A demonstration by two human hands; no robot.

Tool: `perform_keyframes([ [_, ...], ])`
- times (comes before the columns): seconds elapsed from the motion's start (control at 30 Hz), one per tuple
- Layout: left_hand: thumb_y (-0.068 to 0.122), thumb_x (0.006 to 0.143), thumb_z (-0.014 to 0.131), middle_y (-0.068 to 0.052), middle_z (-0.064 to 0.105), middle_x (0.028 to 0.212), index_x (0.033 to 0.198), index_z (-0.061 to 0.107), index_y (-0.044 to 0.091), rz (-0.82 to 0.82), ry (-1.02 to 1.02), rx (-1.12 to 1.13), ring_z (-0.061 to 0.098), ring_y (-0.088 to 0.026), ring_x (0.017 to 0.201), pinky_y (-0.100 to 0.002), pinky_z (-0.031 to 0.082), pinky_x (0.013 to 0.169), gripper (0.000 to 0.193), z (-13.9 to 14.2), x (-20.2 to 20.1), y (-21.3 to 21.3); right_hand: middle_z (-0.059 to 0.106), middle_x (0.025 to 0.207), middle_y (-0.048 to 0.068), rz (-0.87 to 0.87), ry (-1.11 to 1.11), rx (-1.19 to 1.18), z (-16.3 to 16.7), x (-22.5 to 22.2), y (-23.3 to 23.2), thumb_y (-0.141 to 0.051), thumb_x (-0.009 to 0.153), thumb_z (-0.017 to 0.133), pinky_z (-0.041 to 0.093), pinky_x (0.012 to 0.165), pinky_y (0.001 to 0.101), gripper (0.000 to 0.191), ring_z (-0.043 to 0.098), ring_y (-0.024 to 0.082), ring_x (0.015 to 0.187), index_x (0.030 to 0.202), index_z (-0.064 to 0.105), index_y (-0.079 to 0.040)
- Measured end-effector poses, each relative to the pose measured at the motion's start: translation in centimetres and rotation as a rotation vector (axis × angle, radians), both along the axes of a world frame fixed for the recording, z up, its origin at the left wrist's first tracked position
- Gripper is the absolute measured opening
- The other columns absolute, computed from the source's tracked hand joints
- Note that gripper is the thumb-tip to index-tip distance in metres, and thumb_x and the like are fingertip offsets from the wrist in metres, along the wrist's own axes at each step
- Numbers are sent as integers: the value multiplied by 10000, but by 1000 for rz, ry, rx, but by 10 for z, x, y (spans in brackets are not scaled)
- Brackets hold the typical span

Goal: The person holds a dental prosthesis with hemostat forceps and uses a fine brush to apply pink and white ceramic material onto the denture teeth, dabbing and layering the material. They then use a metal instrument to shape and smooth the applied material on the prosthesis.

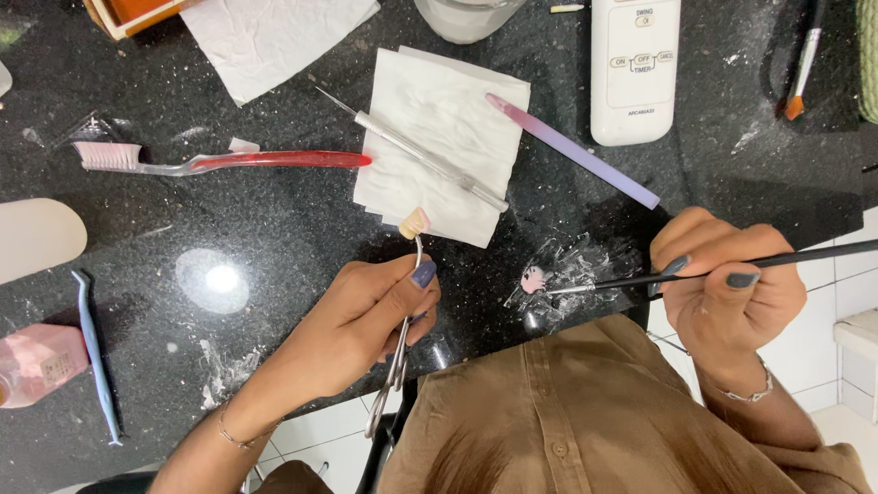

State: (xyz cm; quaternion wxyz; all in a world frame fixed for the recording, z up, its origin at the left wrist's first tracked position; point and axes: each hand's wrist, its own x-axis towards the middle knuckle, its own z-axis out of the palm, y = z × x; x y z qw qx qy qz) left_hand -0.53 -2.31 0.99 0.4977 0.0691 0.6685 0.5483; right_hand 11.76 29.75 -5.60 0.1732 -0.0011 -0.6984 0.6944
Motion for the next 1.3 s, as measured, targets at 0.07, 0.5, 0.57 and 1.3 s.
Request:
perform_keyframes([
  [0.07, 293, 1057, 414, -3, 549, 582, 752, 508, 58, 3, -1, 6, 456, -78, 444, -272, 375, 412, 396, 0, 0, 0, 594, 742, 187, -10, 10, 10, -3, 1, 0, -348, 1141, 533, 427, 537, 313, 382, 506, 200, 596, 1013, 504, 11],
  [0.5, 291, 1070, 439, -3, 526, 548, 709, 508, 54, -33, 28, -8, 454, -95, 430, -292, 381, 410, 437, 1, -1, 1, 587, 710, 153, -17, 85, 99, -6, -6, 0, -351, 1123, 520, 423, 497, 271, 375, 518, 175, 585, 1000, 507, 2],
  [0.57, 287, 1068, 441, -4, 528, 547, 711, 506, 52, -35, 30, -5, 456, -96, 429, -294, 383, 410, 432, 1, -2, 1, 590, 716, 158, -17, 93, 107, -7, -5, 0, -349, 1127, 517, 423, 501, 273, 373, 521, 178, 591, 1003, 505, 2],
  [1.3, 249, 1069, 443, -15, 540, 553, 731, 513, 36, -45, 70, 16, 474, -103, 452, -298, 405, 447, 406, 4, -2, 3, 624, 753, 173, 12, -3, 94, -1, -4, 4, -344, 1138, 526, 446, 531, 284, 377, 543, 188, 612, 998, 529, 5],
])
